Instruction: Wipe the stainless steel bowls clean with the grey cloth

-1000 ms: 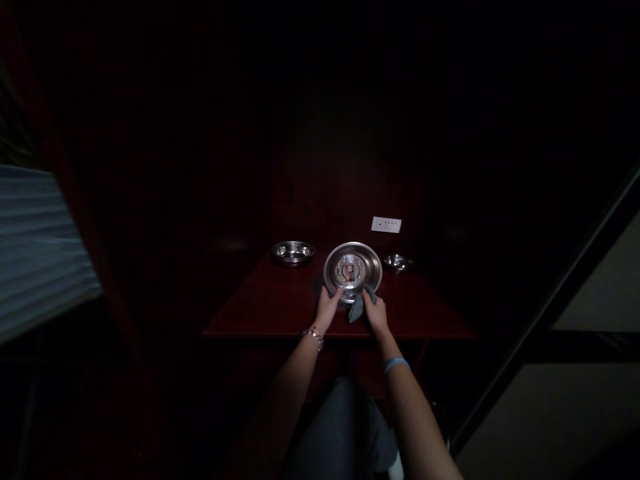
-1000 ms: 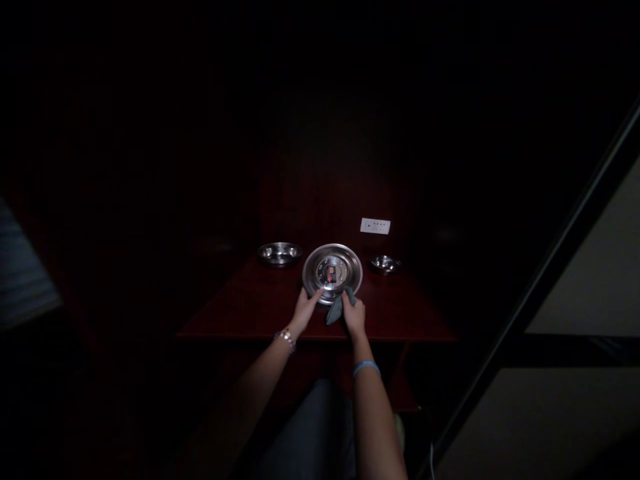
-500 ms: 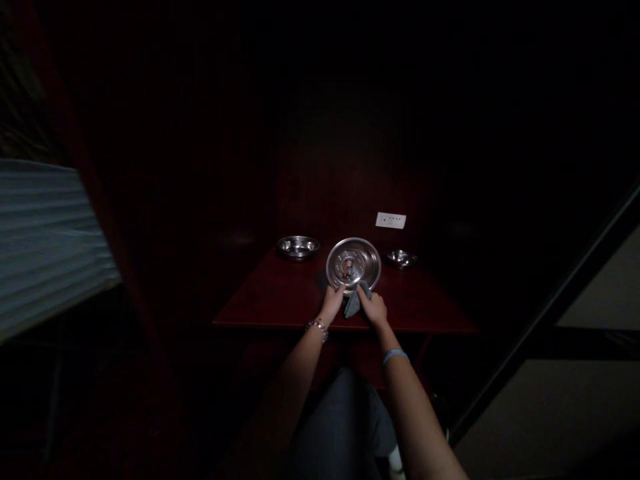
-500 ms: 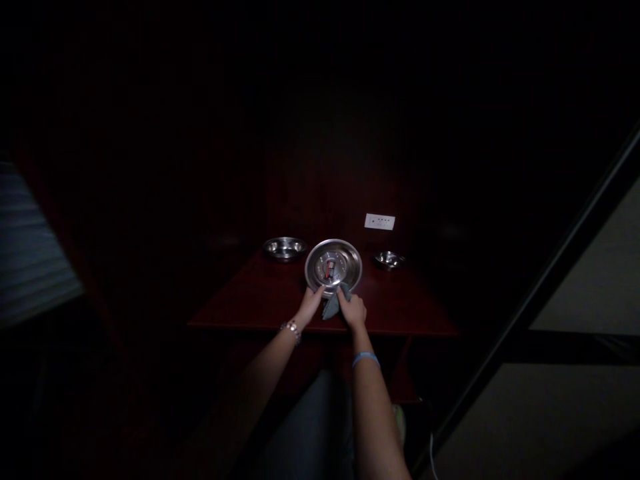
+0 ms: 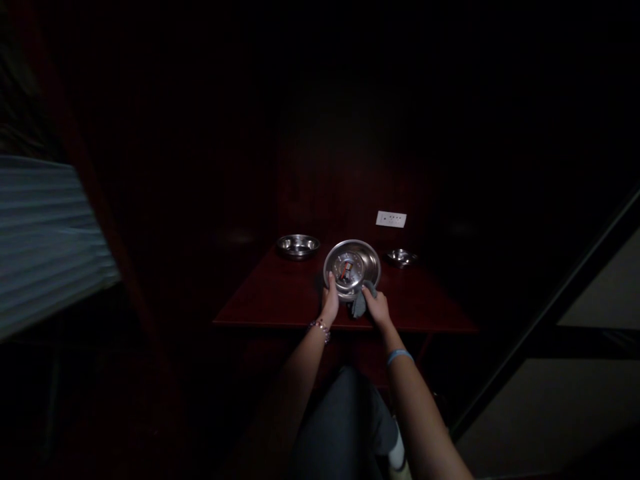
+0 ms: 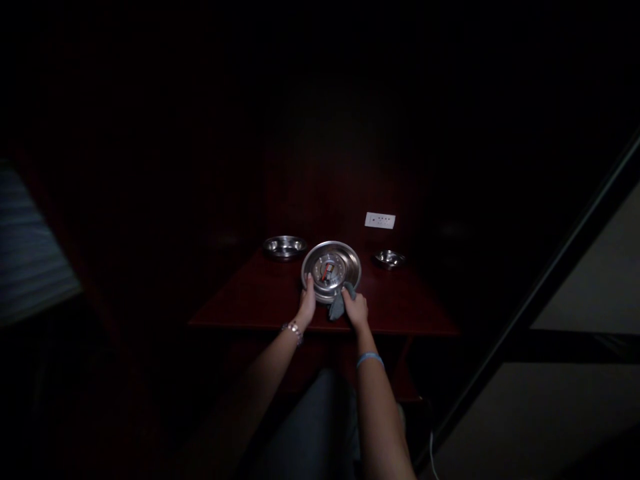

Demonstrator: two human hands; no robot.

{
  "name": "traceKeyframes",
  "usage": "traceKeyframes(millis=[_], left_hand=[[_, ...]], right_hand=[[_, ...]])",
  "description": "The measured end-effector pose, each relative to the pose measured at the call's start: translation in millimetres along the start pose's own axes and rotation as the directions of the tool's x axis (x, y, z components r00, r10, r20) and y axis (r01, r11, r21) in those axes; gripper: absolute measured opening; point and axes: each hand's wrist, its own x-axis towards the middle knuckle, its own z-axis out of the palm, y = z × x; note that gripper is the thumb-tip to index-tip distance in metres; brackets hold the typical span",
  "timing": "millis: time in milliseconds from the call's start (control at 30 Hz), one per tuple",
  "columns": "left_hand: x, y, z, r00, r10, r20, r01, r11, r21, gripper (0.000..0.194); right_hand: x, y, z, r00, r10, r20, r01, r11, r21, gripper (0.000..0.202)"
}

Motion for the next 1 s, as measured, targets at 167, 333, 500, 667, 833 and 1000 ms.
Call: traceKeyframes(millis=[167,333,500,667,833,1000], left_hand=[[3.4,-7.5,-1.3,1.000,0.014,0.009,-0.014,0.999,0.036,0.053],[4.5,-8.5,0.1,0.984,0.152,0.093,-0.146,0.987,-0.064,0.046],[-0.1,-3.8,2.6,0.977,0.160,0.144,-0.148,0.985,-0.090,0.050],[1.0,-7.6,2.2,0.956,0.163,0.243,-0.155,0.986,-0.053,0.056],[5.7,-13.5,0.7,0.960,0.181,0.215,-0.182,0.983,-0.015,0.044],[5.5,-10.9,1.5,0.963,0.169,0.211,-0.168,0.986,-0.024,0.036]], right_hand=[[0.3,0.1,0.3,1.000,0.002,-0.020,-0.002,1.000,0.004,0.048],[-0.5,-0.7,-0.5,0.999,0.006,-0.034,-0.006,1.000,0.015,0.048],[-0.8,-0.5,-1.2,0.999,0.001,-0.054,0.002,0.999,0.048,0.047],[0.7,1.1,-1.3,0.998,0.002,-0.060,0.000,0.999,0.046,0.051],[2.2,2.6,-0.6,0.999,-0.008,-0.050,0.009,1.000,0.028,0.051],[1.5,2.7,0.7,0.998,-0.015,-0.055,0.019,0.998,0.061,0.050]])
